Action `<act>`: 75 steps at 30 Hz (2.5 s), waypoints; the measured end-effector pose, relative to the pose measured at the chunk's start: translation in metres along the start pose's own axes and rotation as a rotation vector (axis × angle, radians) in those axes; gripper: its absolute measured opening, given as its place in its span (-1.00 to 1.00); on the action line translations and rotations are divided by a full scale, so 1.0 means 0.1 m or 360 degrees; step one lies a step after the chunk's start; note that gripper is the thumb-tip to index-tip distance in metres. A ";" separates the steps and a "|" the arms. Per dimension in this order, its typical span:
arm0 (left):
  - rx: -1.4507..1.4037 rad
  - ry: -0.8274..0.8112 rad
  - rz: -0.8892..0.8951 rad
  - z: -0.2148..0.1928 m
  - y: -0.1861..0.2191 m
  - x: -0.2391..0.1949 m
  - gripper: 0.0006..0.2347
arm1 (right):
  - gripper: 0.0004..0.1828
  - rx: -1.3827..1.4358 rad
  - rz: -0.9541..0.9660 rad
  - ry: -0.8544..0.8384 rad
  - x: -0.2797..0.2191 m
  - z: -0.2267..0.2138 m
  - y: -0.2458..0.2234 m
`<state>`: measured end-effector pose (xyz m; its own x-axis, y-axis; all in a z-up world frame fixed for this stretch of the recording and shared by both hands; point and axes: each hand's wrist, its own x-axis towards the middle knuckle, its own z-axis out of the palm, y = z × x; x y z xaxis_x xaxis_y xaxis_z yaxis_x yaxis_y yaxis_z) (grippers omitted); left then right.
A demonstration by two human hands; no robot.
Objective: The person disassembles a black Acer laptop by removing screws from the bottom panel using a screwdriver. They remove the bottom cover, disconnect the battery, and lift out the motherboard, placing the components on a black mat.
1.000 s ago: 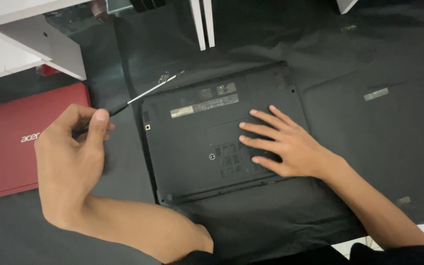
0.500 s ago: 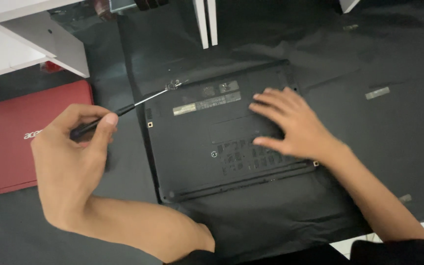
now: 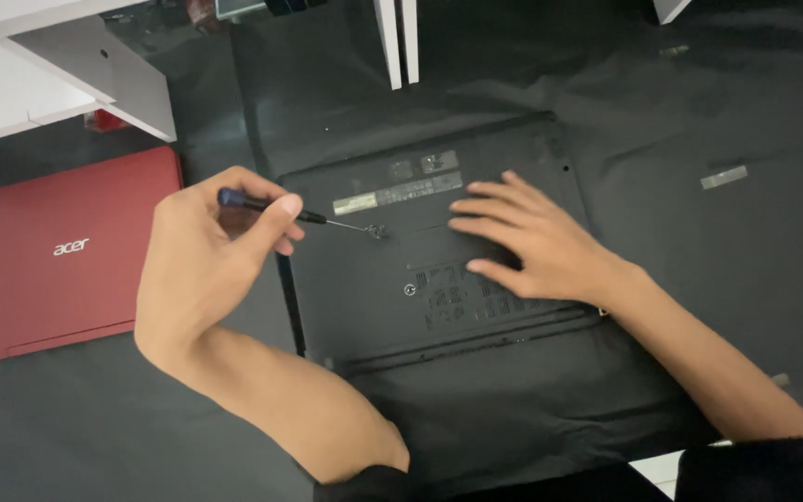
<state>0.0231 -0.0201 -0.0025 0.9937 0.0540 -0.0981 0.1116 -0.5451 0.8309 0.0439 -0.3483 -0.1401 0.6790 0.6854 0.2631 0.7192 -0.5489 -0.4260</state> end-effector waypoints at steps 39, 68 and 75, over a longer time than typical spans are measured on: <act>-0.0300 -0.0174 -0.0336 0.46 -0.59 0.79 -0.71 | -0.23 0.0337 0.0002 -0.0227 0.48 0.20 -0.15; -0.0352 0.0615 0.0376 -0.14 -0.30 -0.16 -0.85 | -0.40 -0.0302 -0.0320 0.0007 0.47 0.30 -0.21; 0.0407 0.0701 0.0366 0.00 -0.13 -0.48 -0.89 | -0.38 -0.0247 -0.0353 0.0064 0.44 0.30 -0.24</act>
<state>-0.0259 -0.0154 -0.0084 0.9080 0.2243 0.3538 -0.0596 -0.7668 0.6391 0.0520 -0.2910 -0.1446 0.5052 0.7793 0.3708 0.8630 -0.4563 -0.2168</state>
